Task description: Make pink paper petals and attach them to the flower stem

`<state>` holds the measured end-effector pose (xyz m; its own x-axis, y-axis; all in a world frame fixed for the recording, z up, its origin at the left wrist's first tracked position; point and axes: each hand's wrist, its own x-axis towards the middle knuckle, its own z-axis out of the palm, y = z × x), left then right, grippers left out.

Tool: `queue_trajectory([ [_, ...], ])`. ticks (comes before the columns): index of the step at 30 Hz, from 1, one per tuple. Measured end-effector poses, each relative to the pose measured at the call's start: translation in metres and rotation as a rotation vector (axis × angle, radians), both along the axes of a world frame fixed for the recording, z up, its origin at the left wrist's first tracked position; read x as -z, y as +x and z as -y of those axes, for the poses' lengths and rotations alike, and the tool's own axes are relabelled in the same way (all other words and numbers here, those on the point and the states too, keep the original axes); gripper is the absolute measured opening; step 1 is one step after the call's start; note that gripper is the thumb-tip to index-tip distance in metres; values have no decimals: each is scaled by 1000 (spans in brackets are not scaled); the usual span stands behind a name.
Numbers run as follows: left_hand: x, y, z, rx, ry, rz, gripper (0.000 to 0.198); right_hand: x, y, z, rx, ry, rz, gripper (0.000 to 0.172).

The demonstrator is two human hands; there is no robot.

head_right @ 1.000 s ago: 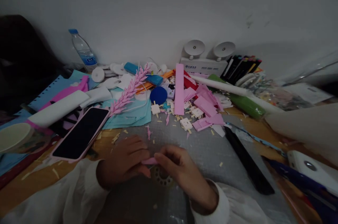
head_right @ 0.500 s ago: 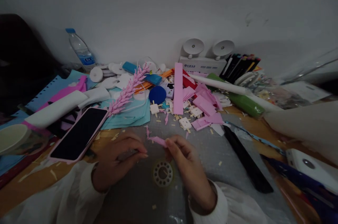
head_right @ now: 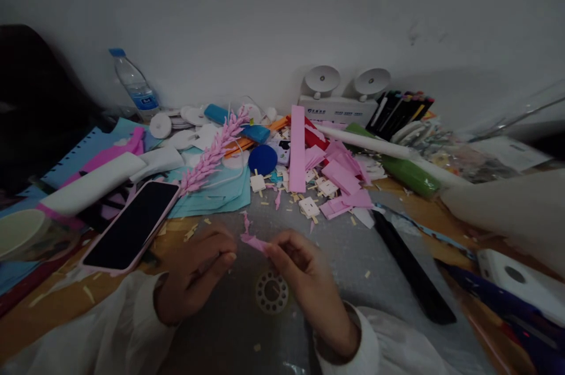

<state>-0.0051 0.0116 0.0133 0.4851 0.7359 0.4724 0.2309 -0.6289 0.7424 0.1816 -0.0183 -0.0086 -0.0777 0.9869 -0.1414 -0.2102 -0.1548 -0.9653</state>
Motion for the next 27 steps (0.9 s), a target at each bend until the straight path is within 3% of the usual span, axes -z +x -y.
queue_trajectory([
  [9, 5, 1, -4, -195, -6, -4, 36, -4, 1, 0, 12, 37, 48, 23],
  [13, 8, 0, -5, -194, 12, -16, 7, -5, 2, 0, 27, 59, 58, 22],
  [16, 11, -1, -4, -120, 116, -106, 41, -6, 2, -1, 12, 64, 95, 21],
  [20, 14, 0, -7, -9, 383, -247, 23, -9, -1, -1, -25, 59, 124, 22],
  [23, 14, 3, -10, -49, 494, -302, 14, -10, -3, -1, -37, 57, 151, 25],
  [27, 14, 4, -12, -87, 574, -394, 21, -10, -5, -2, -45, 19, 180, 28],
])
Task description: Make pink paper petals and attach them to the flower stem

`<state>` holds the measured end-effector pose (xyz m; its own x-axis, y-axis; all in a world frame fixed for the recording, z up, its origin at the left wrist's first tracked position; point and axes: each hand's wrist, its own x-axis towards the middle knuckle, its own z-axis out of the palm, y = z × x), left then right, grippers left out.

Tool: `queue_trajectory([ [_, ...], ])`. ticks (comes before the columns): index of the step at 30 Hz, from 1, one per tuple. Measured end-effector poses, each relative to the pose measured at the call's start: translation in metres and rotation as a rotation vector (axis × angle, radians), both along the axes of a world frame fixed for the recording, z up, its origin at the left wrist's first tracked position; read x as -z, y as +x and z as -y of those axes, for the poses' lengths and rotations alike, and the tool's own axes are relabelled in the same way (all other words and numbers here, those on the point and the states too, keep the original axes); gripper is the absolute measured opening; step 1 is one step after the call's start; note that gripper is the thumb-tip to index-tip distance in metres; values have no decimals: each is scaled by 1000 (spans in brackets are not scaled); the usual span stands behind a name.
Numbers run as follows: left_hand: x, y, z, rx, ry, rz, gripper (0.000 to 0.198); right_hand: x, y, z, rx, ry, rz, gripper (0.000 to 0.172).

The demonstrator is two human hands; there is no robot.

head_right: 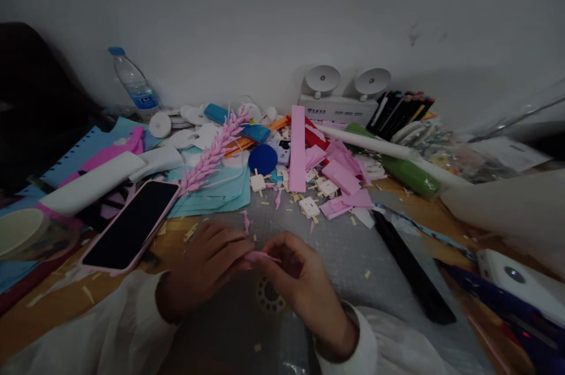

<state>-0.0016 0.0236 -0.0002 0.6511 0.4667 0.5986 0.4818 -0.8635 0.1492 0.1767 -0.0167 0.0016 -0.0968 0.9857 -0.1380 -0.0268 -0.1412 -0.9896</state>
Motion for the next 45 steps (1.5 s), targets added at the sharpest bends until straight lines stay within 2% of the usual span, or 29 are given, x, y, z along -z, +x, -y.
queue_trajectory([
  [4, 1, 0, 0, 10, -11, -32, 26, 0, -1, 2, -24, -14, 5, 27],
  [7, 1, 1, 4, 55, -123, 22, 30, 1, -1, 4, -36, 30, 25, 22],
  [13, -1, 3, 13, 88, -671, 216, 27, 4, 2, 7, -34, 274, 97, 3],
  [16, -3, 4, 13, 85, -903, 267, 26, 5, 6, 6, -61, 418, 209, 8],
  [18, -4, 5, 13, 85, -985, 299, 25, 4, 10, 4, -108, 510, 266, 13],
  [21, -5, 5, 13, 87, -994, 345, 22, 4, 12, 3, -152, 605, 290, 19],
  [23, -4, 5, 13, 99, -936, 367, 20, 6, 11, 3, -142, 593, 281, 20],
  [28, 1, 2, 10, 143, -620, 300, 14, 9, 4, 7, -115, 308, 81, 26],
  [31, 4, 1, 9, 160, -382, 208, 13, 5, 2, 7, -106, 191, 24, 10],
  [33, 4, 1, 10, 160, -325, 198, 13, 3, 2, 7, -100, 177, 14, 7],
  [36, 2, 2, 12, 150, -485, 279, 14, 4, 4, 7, -109, 233, 12, 4],
  [38, -1, 3, 14, 149, -696, 345, 15, 6, 6, 7, -117, 318, 45, 4],
  [42, -5, 5, 14, 187, -1103, 445, 24, 10, 7, 5, -123, 550, 132, 16],
  [45, -5, 5, 12, 143, -1135, 451, 27, 11, 6, 4, -113, 539, 151, 17],
])
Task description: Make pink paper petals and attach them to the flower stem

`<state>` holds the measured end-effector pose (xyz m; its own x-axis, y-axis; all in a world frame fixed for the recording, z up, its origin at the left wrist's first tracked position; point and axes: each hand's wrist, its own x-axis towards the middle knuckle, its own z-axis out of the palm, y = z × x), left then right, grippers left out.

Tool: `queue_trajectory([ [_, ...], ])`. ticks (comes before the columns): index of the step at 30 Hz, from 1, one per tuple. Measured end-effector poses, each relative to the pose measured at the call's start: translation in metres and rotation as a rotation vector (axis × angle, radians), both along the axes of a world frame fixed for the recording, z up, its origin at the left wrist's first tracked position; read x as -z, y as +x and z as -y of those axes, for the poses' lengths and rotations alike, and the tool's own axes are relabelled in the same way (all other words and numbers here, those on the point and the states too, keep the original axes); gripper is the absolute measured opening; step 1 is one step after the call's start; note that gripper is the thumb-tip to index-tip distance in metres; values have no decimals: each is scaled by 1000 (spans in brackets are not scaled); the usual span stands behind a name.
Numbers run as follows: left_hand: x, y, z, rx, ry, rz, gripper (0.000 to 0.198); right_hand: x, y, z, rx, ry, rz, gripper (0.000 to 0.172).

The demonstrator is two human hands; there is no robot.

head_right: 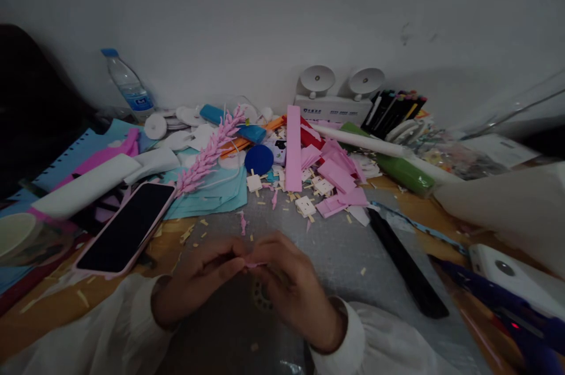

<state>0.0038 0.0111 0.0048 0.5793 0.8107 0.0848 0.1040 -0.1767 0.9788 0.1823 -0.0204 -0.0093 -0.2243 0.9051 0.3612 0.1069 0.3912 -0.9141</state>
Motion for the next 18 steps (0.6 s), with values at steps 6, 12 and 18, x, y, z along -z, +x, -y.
queue_trajectory([
  [6, 5, -2, 0, -158, 356, -102, 12, 0, -5, 3, -78, -372, -210, 29],
  [12, 7, -1, 2, -118, 585, -79, 9, -5, -8, 0, 64, -459, -170, 16],
  [18, 5, 0, 4, -119, 415, -105, 10, -1, -6, 1, 105, -571, -192, 24],
])
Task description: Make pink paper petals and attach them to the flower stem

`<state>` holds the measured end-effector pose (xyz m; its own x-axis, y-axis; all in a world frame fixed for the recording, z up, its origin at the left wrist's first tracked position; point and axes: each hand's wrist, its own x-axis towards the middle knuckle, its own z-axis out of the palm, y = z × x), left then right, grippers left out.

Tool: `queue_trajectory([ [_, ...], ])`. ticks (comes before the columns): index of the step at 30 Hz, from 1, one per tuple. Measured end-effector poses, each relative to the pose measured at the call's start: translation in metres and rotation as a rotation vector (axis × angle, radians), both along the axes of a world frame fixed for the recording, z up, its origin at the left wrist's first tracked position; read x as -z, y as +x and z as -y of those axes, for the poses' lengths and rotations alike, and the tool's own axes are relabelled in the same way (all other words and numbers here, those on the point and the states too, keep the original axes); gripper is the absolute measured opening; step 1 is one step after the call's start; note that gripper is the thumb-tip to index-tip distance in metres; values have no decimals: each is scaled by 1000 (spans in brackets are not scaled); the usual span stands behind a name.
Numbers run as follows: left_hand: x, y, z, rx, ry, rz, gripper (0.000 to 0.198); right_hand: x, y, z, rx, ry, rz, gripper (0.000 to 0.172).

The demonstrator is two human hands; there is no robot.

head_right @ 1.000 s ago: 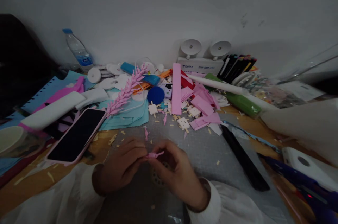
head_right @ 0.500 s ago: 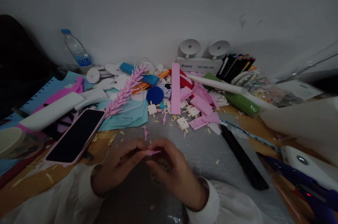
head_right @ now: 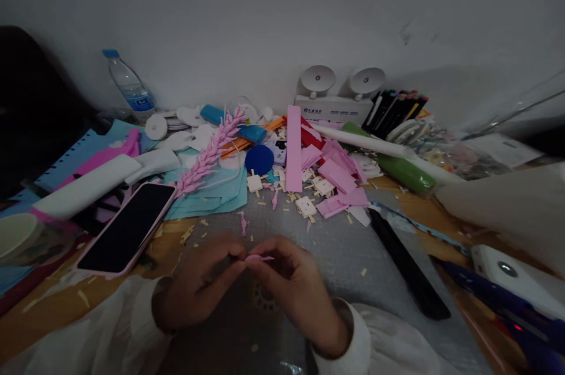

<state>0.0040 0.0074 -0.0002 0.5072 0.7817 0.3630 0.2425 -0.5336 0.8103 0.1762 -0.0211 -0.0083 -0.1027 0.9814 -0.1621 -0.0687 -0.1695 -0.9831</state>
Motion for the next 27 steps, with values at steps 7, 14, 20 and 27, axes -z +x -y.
queue_trajectory([
  [7, -4, 0, -3, 84, -489, 118, 27, -3, 1, 0, -4, 161, -31, 10],
  [14, -5, 0, -7, 54, -413, 114, 24, -2, 1, -2, -124, 118, -184, 19],
  [20, -4, -2, -6, -40, -205, 36, 16, -3, 2, -2, -158, -44, -227, 32],
  [27, -2, -2, -6, -6, -116, -29, 15, -2, 3, -8, -160, -137, -54, 34],
])
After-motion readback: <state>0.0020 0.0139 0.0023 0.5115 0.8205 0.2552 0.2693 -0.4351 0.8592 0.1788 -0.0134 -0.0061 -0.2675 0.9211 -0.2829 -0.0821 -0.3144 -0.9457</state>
